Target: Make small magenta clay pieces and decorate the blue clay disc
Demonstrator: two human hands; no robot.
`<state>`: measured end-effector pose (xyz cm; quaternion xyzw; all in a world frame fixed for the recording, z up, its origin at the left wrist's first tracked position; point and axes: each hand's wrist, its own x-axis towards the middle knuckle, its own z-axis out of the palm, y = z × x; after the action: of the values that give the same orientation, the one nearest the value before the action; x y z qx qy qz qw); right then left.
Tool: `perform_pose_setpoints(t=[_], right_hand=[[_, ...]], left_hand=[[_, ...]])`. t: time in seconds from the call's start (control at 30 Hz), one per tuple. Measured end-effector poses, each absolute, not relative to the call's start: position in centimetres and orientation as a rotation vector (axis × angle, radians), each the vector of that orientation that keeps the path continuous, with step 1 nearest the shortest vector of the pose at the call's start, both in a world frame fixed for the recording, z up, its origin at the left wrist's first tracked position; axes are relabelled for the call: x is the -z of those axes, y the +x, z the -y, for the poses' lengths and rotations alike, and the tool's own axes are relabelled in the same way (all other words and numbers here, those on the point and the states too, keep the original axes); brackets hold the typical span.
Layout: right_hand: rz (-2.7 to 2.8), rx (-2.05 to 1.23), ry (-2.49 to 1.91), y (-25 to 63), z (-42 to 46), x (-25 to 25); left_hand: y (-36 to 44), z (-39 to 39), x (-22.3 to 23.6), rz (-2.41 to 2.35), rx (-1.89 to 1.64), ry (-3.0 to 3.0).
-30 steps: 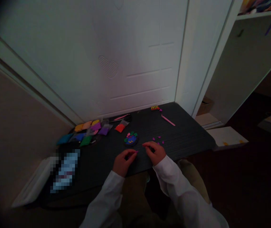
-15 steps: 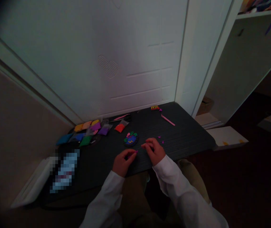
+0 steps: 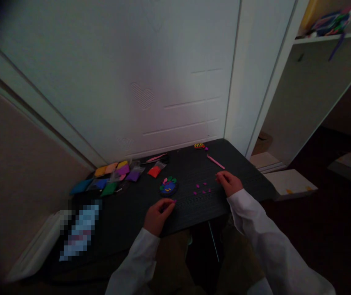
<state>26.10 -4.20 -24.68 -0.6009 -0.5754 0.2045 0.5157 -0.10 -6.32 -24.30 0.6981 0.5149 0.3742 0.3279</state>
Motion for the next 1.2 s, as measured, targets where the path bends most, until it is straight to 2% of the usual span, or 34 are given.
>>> perform_pose_setpoints(t=[0.17,0.37,0.47,0.7,1.2], right_hand=[[1.427,-0.468,-1.516,27.5,3.6,26.4],[1.329,-0.652,-1.344,27.2,3.3,27.3],[1.325,-0.706,-1.406,27.1,3.5,27.1],[1.344,-0.595,-1.539,27.2,3.7,26.8],[1.344,-0.668,-1.504,27.4,3.6,26.6]], left_hand=[[-0.2,6.3,24.1,-1.375,-0.955,1.831],[-0.2,6.2,24.4,-1.370,-0.908,1.830],[-0.2,6.1,24.5,-1.365,-0.903,1.819],[-0.2,6.2,24.3,-1.384,-0.880,1.835],[-0.2,6.3,24.2,-1.389,-0.889,1.832]])
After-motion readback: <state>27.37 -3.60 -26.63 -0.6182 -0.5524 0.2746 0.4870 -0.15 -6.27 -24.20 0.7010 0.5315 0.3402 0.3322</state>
